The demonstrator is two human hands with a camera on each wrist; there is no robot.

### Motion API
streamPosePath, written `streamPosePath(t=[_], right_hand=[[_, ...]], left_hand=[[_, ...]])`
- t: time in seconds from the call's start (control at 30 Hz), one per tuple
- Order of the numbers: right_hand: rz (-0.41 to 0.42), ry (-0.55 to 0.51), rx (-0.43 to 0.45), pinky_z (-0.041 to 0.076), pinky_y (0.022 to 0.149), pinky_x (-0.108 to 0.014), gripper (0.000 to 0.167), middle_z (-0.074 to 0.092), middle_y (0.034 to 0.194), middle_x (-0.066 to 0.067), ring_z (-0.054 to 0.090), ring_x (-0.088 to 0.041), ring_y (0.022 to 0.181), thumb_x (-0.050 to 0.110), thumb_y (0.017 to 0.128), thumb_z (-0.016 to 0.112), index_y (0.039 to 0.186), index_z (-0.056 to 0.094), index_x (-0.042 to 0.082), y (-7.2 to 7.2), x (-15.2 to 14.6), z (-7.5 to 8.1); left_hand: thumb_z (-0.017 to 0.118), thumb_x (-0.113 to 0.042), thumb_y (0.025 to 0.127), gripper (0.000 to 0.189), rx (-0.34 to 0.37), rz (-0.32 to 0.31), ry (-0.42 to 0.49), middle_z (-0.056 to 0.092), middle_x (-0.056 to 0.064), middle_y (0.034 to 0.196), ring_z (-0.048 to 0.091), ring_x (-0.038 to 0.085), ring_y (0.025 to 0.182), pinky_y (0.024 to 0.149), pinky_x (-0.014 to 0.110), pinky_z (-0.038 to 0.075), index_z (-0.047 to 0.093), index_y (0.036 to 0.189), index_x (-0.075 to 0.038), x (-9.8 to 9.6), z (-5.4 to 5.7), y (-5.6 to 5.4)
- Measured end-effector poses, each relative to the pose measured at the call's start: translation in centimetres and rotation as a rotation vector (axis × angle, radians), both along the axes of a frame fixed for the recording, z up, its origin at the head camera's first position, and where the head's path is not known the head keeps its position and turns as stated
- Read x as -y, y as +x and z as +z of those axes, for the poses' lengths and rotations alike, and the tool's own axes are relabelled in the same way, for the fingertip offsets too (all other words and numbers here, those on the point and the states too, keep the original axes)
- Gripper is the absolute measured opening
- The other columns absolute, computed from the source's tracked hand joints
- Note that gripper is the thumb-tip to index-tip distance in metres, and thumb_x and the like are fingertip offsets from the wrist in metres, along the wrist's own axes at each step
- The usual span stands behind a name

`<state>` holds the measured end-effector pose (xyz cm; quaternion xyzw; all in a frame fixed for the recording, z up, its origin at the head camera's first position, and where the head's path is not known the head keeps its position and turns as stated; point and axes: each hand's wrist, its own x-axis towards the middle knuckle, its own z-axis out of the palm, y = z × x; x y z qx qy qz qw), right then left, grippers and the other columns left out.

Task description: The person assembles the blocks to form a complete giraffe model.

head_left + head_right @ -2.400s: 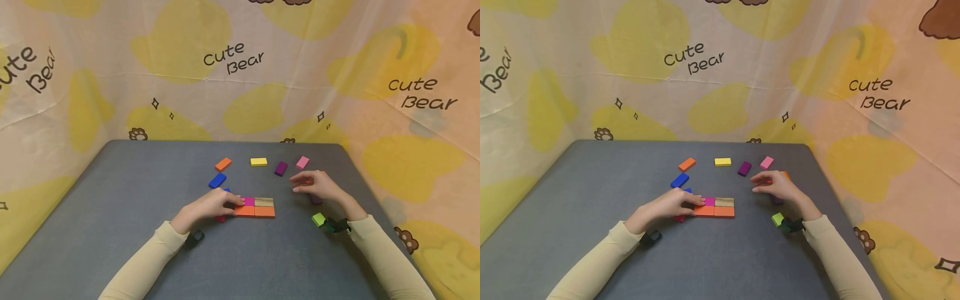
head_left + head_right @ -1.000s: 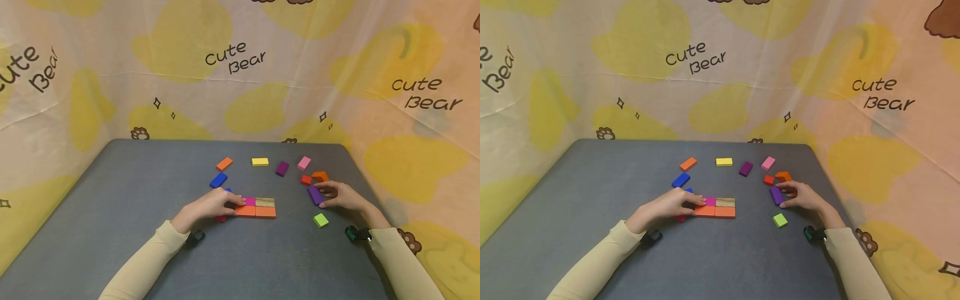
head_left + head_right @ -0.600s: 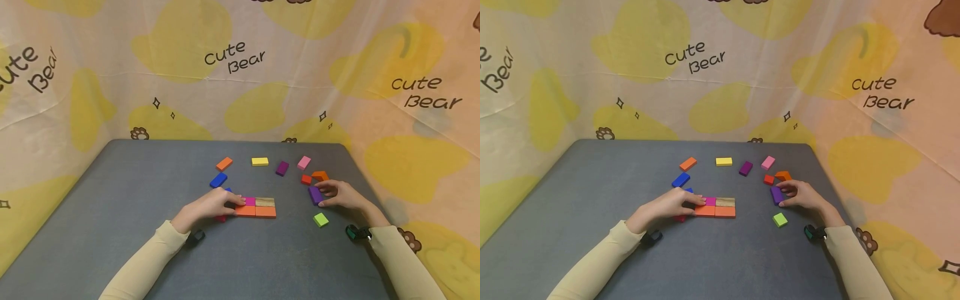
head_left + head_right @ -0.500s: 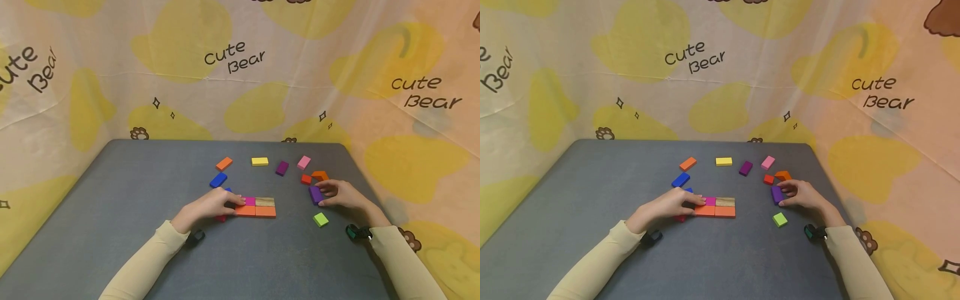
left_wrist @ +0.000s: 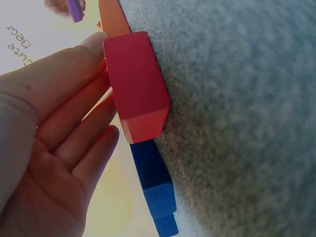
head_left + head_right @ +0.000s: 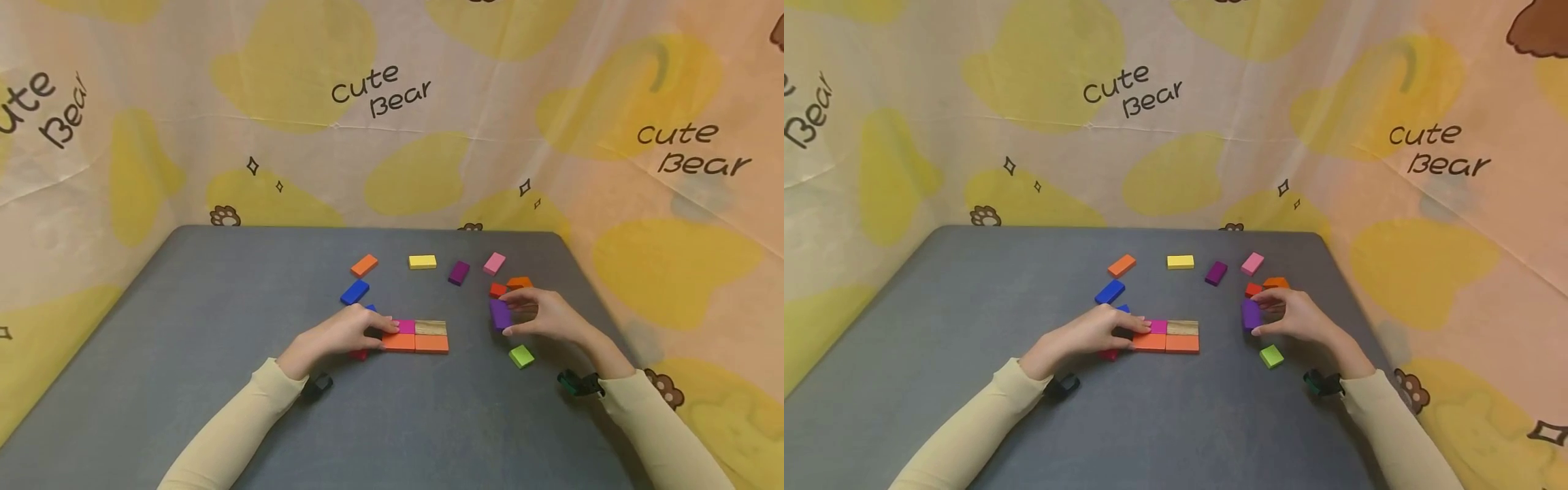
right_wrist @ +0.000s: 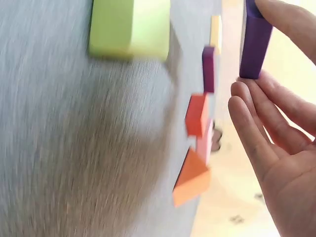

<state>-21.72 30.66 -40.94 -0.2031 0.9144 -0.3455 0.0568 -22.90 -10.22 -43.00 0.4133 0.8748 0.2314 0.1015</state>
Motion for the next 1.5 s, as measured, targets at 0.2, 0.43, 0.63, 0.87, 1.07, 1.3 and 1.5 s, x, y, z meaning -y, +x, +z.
streamPosePath(t=[0.2, 0.43, 0.63, 0.87, 1.07, 1.3, 1.5], right_hand=[[0.052, -0.014, -0.013, 0.052, 0.091, -0.040, 0.060, 0.063, 0.117, 0.000, 0.064, -0.020, 0.104, 0.041, 0.067, 0.085, 0.117, 0.062, 0.018, 1.0, 2.8, 0.4], [0.142, 0.005, -0.092, 0.053, 0.090, -0.038, 0.058, 0.064, 0.108, 0.010, 0.064, -0.010, 0.098, 0.045, 0.066, 0.084, 0.113, 0.063, 0.019, 1.5, 5.0, -0.2], [0.244, 0.003, -0.119, 0.054, 0.087, -0.036, 0.057, 0.064, 0.107, 0.009, 0.064, -0.012, 0.097, 0.047, 0.068, 0.082, 0.114, 0.063, 0.018, 2.0, 6.7, -0.8], [0.265, 0.051, -0.104, 0.054, 0.085, -0.034, 0.058, 0.062, 0.105, 0.011, 0.061, -0.010, 0.095, 0.053, 0.069, 0.079, 0.113, 0.062, 0.020, 2.7, 8.0, -1.1], [0.297, 0.050, -0.109, 0.054, 0.081, -0.033, 0.058, 0.063, 0.103, 0.009, 0.062, -0.013, 0.092, 0.052, 0.068, 0.080, 0.113, 0.063, 0.018, 3.2, 8.4, -1.4], [0.300, 0.082, -0.048, 0.054, 0.081, -0.030, 0.062, 0.061, 0.102, 0.009, 0.061, -0.012, 0.092, 0.056, 0.067, 0.079, 0.113, 0.062, 0.018, 3.6, 8.8, -1.5], [0.290, 0.107, -0.040, 0.053, 0.080, -0.026, 0.062, 0.062, 0.100, 0.006, 0.058, -0.010, 0.090, 0.055, 0.065, 0.080, 0.111, 0.062, 0.017, 3.8, 9.2, -1.7]], left_hand=[[0.074, -0.024, 0.082, 0.038, 0.001, 0.004, 0.001, 0.063, -0.006, 0.125, 0.054, 0.005, 0.121, 0.097, 0.029, 0.048, 0.068, 0.120, -0.022, 0.1, 0.0, -0.1], [0.073, -0.023, 0.083, 0.038, 0.007, -0.003, -0.001, 0.062, -0.005, 0.126, 0.054, 0.006, 0.122, 0.096, 0.029, 0.048, 0.067, 0.121, -0.021, 0.0, 0.1, -0.1], [0.074, -0.023, 0.083, 0.038, 0.018, 0.003, -0.010, 0.062, -0.005, 0.126, 0.054, 0.007, 0.122, 0.097, 0.030, 0.048, 0.068, 0.120, -0.022, 0.1, 0.1, -0.1], [0.074, -0.024, 0.083, 0.038, 0.013, 0.006, -0.013, 0.062, -0.006, 0.126, 0.053, 0.006, 0.122, 0.098, 0.030, 0.047, 0.067, 0.120, -0.022, 0.0, 0.1, -0.1], [0.074, -0.023, 0.083, 0.039, 0.015, 0.006, -0.017, 0.062, -0.006, 0.126, 0.053, 0.006, 0.123, 0.099, 0.030, 0.047, 0.067, 0.121, -0.022, -0.1, 0.1, -0.1], [0.073, -0.021, 0.084, 0.039, 0.012, 0.008, -0.026, 0.061, -0.006, 0.127, 0.052, 0.006, 0.123, 0.099, 0.030, 0.047, 0.067, 0.122, -0.021, 0.0, 0.3, 0.0], [0.072, -0.020, 0.084, 0.038, 0.019, 0.008, -0.029, 0.061, -0.006, 0.128, 0.052, 0.006, 0.124, 0.099, 0.030, 0.047, 0.066, 0.122, -0.021, 0.1, 0.2, 0.1]])
